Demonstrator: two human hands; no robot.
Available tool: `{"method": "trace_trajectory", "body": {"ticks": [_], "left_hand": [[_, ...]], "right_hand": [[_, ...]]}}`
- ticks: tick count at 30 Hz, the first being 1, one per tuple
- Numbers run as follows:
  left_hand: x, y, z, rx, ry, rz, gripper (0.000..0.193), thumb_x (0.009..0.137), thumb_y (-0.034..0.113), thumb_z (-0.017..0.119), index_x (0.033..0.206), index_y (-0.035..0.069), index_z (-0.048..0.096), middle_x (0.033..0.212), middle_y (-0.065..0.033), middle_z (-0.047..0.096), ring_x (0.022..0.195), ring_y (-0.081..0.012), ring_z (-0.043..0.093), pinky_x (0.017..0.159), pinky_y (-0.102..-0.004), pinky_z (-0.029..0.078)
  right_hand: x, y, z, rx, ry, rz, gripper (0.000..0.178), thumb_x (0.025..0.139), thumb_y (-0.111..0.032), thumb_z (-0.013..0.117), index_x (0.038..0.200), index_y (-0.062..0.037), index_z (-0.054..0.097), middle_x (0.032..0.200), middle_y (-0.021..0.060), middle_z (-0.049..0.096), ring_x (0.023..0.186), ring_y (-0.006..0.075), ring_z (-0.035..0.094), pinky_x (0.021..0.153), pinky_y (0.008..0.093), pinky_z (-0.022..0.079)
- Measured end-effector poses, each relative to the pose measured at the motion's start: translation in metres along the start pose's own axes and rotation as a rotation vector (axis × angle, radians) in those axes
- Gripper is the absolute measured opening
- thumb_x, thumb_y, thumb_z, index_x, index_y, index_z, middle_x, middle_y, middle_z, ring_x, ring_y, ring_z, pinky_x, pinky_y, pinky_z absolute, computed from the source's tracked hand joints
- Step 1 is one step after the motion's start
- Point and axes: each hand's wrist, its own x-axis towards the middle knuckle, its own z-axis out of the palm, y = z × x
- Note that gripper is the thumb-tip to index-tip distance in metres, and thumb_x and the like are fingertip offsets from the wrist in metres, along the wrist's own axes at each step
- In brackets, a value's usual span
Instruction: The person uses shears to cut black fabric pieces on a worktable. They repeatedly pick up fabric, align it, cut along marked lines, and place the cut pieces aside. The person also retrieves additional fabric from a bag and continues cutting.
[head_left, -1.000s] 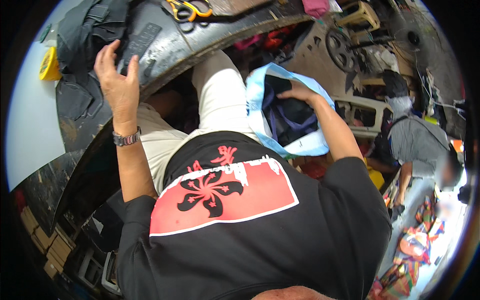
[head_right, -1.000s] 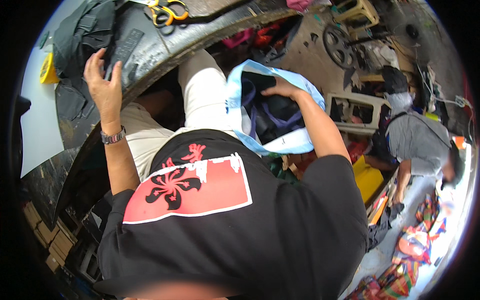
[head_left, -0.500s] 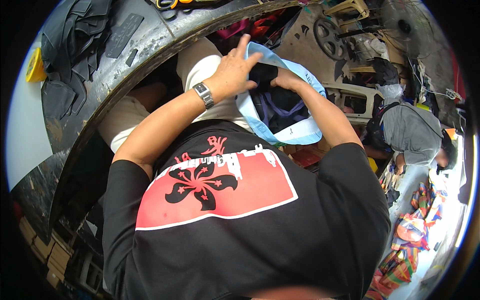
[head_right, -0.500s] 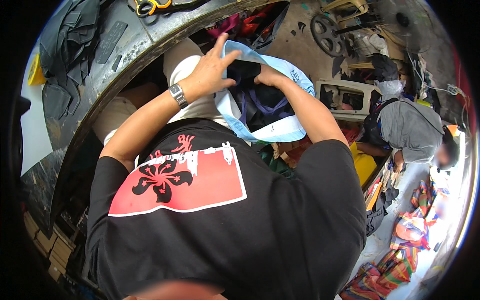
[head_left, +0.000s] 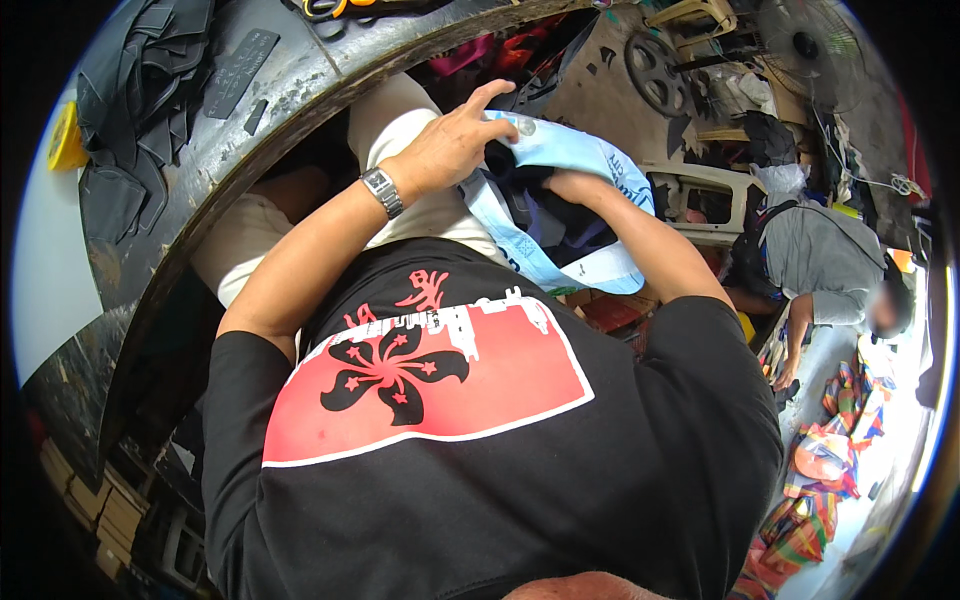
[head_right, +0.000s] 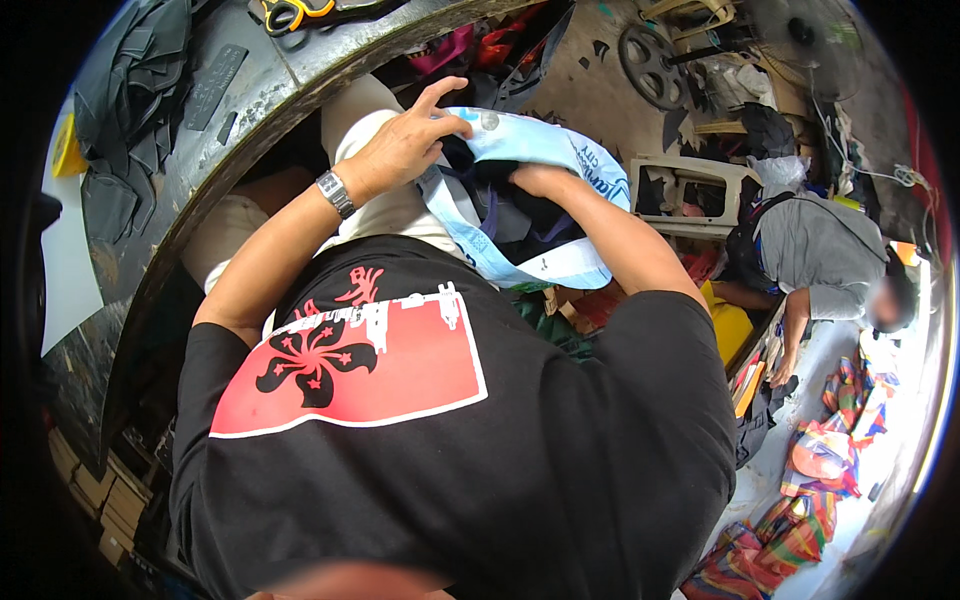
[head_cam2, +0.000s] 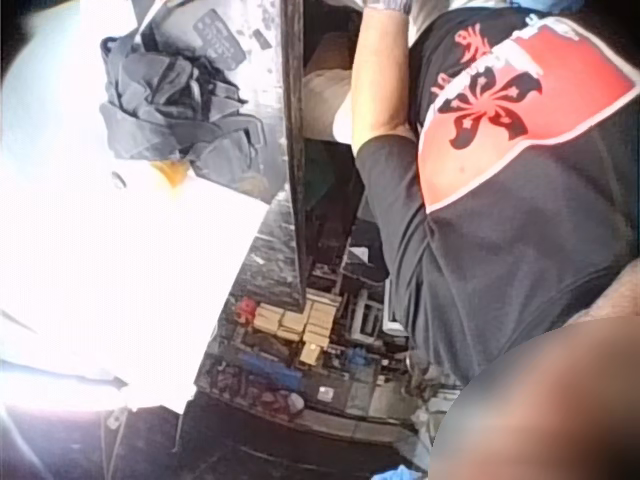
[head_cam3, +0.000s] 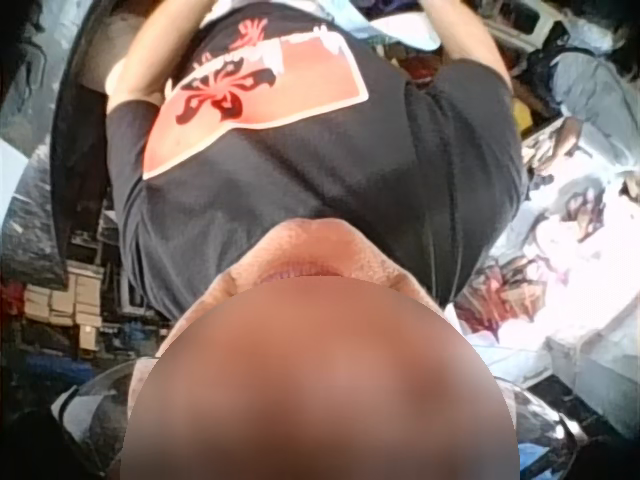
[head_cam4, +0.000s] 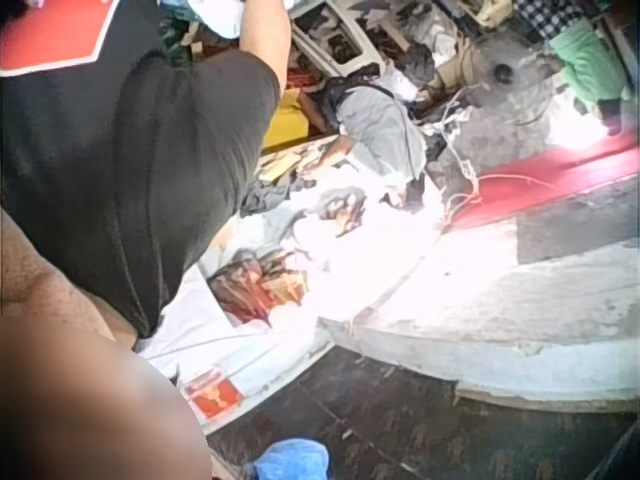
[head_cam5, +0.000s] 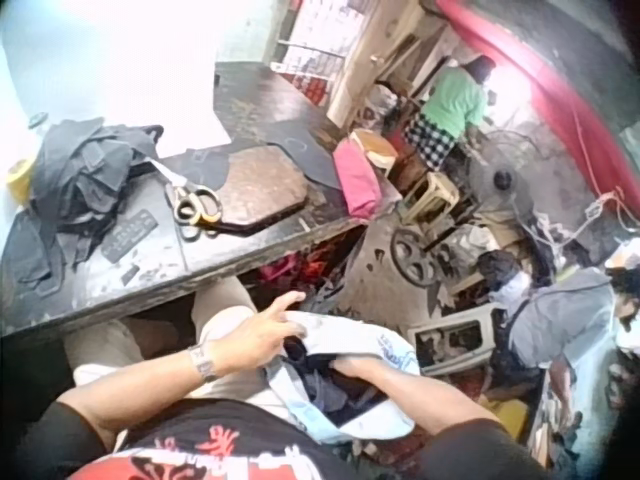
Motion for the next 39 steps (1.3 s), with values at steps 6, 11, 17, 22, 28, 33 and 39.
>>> {"method": "trace_trajectory", "body": {"ticks": [6, 11, 17, 22, 28, 33, 39], "left_hand": [[0.007, -0.010, 0.001, -0.063, 0.067, -0.232, 0.051, 0.081, 0.000, 0.069, 0.128, 0.015, 0.057, 0.135, -0.0122, 0.050, 0.101, -0.0349, 0.064, 0.088, -0.0409, 0.053], [0.015, -0.011, 0.000, -0.091, 0.123, -0.251, 0.052, 0.085, 0.002, 0.067, 0.133, 0.017, 0.055, 0.129, -0.0136, 0.055, 0.101, -0.0352, 0.064, 0.089, -0.0403, 0.053], [0.002, -0.010, -0.003, -0.402, 0.213, -0.100, 0.044, 0.080, -0.015, 0.057, 0.111, 0.015, 0.066, 0.137, -0.0061, 0.050, 0.111, -0.0235, 0.062, 0.093, -0.0357, 0.052], [0.004, -0.020, -0.006, -0.383, 0.176, -0.241, 0.030, 0.079, -0.012, 0.057, 0.098, 0.007, 0.071, 0.121, -0.0061, 0.064, 0.107, -0.0211, 0.064, 0.093, -0.0315, 0.049], [0.008, -0.024, -0.015, -0.424, 0.126, -0.328, 0.019, 0.091, 0.017, 0.067, 0.108, 0.008, 0.072, 0.095, -0.0122, 0.072, 0.085, -0.0222, 0.068, 0.080, -0.0310, 0.051], [0.001, -0.018, -0.002, -0.530, 0.232, -0.325, 0.023, 0.094, 0.022, 0.066, 0.108, 0.005, 0.072, 0.088, -0.0077, 0.073, 0.080, -0.0122, 0.065, 0.077, -0.0262, 0.050], [-0.010, -0.020, 0.002, -0.813, 0.202, -0.430, 0.025, 0.099, 0.020, 0.061, 0.113, 0.001, 0.068, 0.103, 0.0008, 0.068, 0.098, -0.0058, 0.058, 0.090, -0.0214, 0.045]], "right_hand": [[-0.036, -0.025, -0.033, 0.268, -0.183, 0.069, 0.051, 0.073, -0.007, 0.069, 0.123, -0.0074, 0.059, 0.101, 0.0226, 0.067, 0.099, 0.0409, 0.063, 0.087, 0.0452, 0.050], [-0.065, -0.035, -0.063, 0.375, -0.104, 0.156, 0.047, 0.072, -0.005, 0.070, 0.119, -0.0060, 0.061, 0.100, 0.0215, 0.069, 0.095, 0.0412, 0.064, 0.083, 0.0417, 0.051], [-0.081, -0.034, -0.094, 0.626, -0.075, 0.253, 0.038, 0.077, -0.001, 0.073, 0.114, -0.0031, 0.064, 0.094, 0.0090, 0.072, 0.084, 0.0099, 0.057, 0.087, 0.0285, 0.047], [-0.086, -0.049, -0.107, 0.593, -0.038, 0.208, 0.040, 0.077, 0.000, 0.073, 0.115, -0.0019, 0.064, 0.096, 0.0095, 0.072, 0.085, 0.0119, 0.059, 0.087, 0.0287, 0.048], [-0.095, -0.056, -0.134, 0.653, 0.105, 0.230, 0.040, 0.078, 0.002, 0.072, 0.117, -0.0003, 0.063, 0.102, 0.0119, 0.073, 0.091, 0.0130, 0.063, 0.089, 0.0278, 0.048], [-0.101, -0.053, -0.152, 0.933, 0.200, 0.215, 0.037, 0.078, 0.005, 0.075, 0.114, 0.0012, 0.066, 0.106, 0.0020, 0.071, 0.096, 0.0096, 0.062, 0.093, 0.0280, 0.048], [-0.106, -0.053, -0.177, 1.281, 0.418, 0.277, 0.042, 0.066, 0.012, 0.077, 0.105, -0.0019, 0.070, 0.103, 0.0052, 0.072, 0.093, 0.0163, 0.068, 0.090, 0.0327, 0.051]]}}
